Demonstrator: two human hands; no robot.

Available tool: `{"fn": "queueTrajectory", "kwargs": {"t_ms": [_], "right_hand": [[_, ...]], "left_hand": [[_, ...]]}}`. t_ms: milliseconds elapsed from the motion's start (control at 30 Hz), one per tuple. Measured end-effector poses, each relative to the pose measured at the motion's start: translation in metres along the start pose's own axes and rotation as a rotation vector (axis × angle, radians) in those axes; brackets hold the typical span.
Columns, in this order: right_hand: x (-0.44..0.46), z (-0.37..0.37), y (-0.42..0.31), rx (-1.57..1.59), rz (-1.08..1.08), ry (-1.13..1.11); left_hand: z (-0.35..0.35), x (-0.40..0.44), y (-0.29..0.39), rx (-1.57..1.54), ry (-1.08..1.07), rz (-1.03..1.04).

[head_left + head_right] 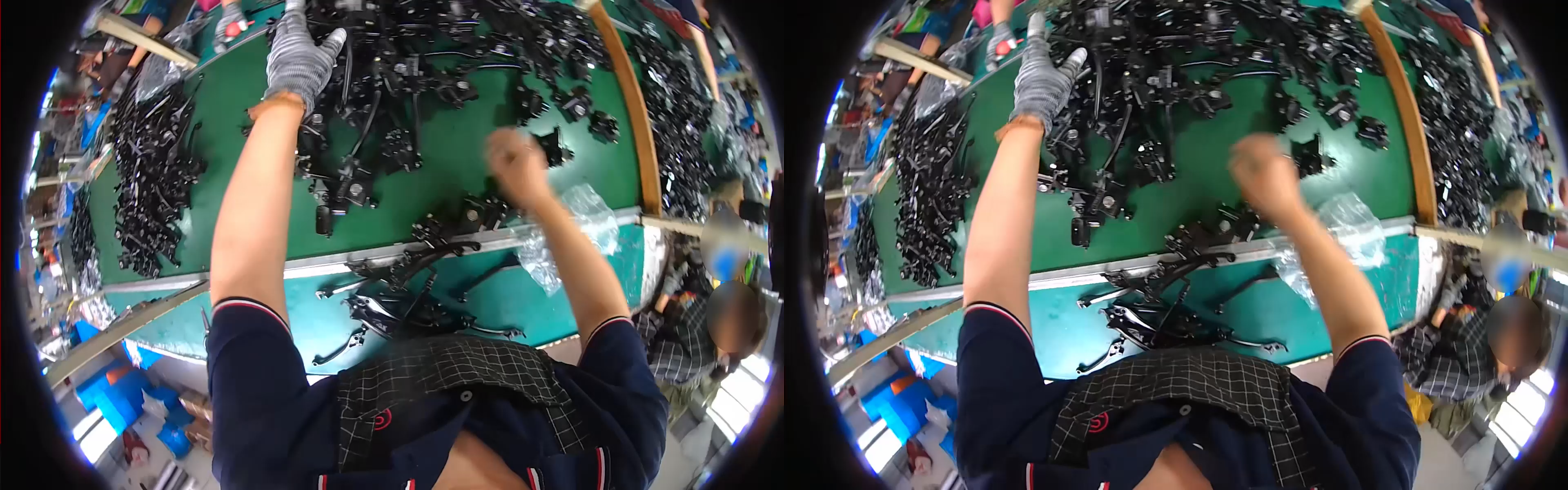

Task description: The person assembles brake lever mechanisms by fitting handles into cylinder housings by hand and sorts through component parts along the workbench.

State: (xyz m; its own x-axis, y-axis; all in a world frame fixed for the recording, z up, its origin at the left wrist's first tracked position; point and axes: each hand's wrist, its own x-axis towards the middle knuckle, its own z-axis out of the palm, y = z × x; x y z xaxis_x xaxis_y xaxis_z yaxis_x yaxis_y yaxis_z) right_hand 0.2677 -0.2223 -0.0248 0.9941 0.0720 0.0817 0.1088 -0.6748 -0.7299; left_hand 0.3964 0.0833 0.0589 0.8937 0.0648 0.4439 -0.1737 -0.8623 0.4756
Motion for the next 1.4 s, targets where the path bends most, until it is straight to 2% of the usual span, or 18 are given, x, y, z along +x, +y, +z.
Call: {"fn": "queueTrajectory", "kwargs": {"t_ms": [33,100,133,167,200,267,400,467,533,600,700,767,833,867,1033,1200,1300,1400], "right_hand": [[0.035,-0.005,0.035,-0.272,-0.210,0.266],[0.080,-0.004,0.080,-0.419,-0.198,0.381],[0.095,-0.002,0.090,-0.564,0.059,0.260],[0.104,-0.004,0.101,-0.706,0.323,0.142],[0.110,-0.007,0.099,-0.713,0.331,0.157],[0.112,-0.002,0.081,-0.565,0.364,-0.024],[0.078,0.021,0.042,0.632,0.711,0.204],[0.076,0.052,0.033,0.373,0.325,0.338],[0.103,0.042,-0.001,0.189,0.138,0.093],[0.154,0.057,-0.006,0.074,-0.279,0.285],[0.200,0.028,-0.026,0.375,-0.202,0.220],[0.208,-0.008,-0.001,-0.045,0.036,0.214],[0.205,-0.021,0.080,-0.452,0.201,0.286],[0.190,-0.011,0.118,-0.596,0.243,0.334],[0.163,-0.006,0.136,-0.997,0.259,0.404],[0.171,-0.025,0.122,-0.895,0.504,0.197],[0.166,-0.035,0.117,-0.826,0.619,-0.109],[0.170,-0.050,0.102,-0.902,0.416,-0.018]], "left_hand": [[-0.003,-0.008,-0.009,0.023,0.002,-0.009],[-0.010,-0.056,-0.024,-0.186,0.047,-0.077],[-0.012,-0.086,-0.037,-0.044,0.018,0.017],[-0.017,-0.123,-0.042,0.125,-0.110,-0.031],[-0.016,-0.159,-0.048,0.187,-0.190,-0.046],[-0.009,-0.219,-0.051,0.169,-0.302,-0.009],[0.029,-0.248,-0.042,-0.094,-0.163,-0.090],[0.042,-0.235,-0.026,0.058,-0.126,-0.153],[0.057,-0.216,-0.009,0.121,-0.112,-0.169],[0.078,-0.184,0.008,0.055,-0.074,-0.335],[0.100,-0.157,0.017,0.044,-0.074,-0.417],[0.111,-0.145,0.018,0.095,-0.117,-0.442],[0.115,-0.142,0.014,0.120,-0.139,-0.407],[0.116,-0.142,0.012,0.153,-0.164,-0.374],[0.118,-0.141,0.017,0.191,-0.177,-0.343],[0.116,-0.142,0.009,0.220,-0.171,-0.246],[0.115,-0.143,0.016,0.182,-0.180,-0.314],[0.116,-0.143,0.013,0.195,-0.178,-0.285]]}}
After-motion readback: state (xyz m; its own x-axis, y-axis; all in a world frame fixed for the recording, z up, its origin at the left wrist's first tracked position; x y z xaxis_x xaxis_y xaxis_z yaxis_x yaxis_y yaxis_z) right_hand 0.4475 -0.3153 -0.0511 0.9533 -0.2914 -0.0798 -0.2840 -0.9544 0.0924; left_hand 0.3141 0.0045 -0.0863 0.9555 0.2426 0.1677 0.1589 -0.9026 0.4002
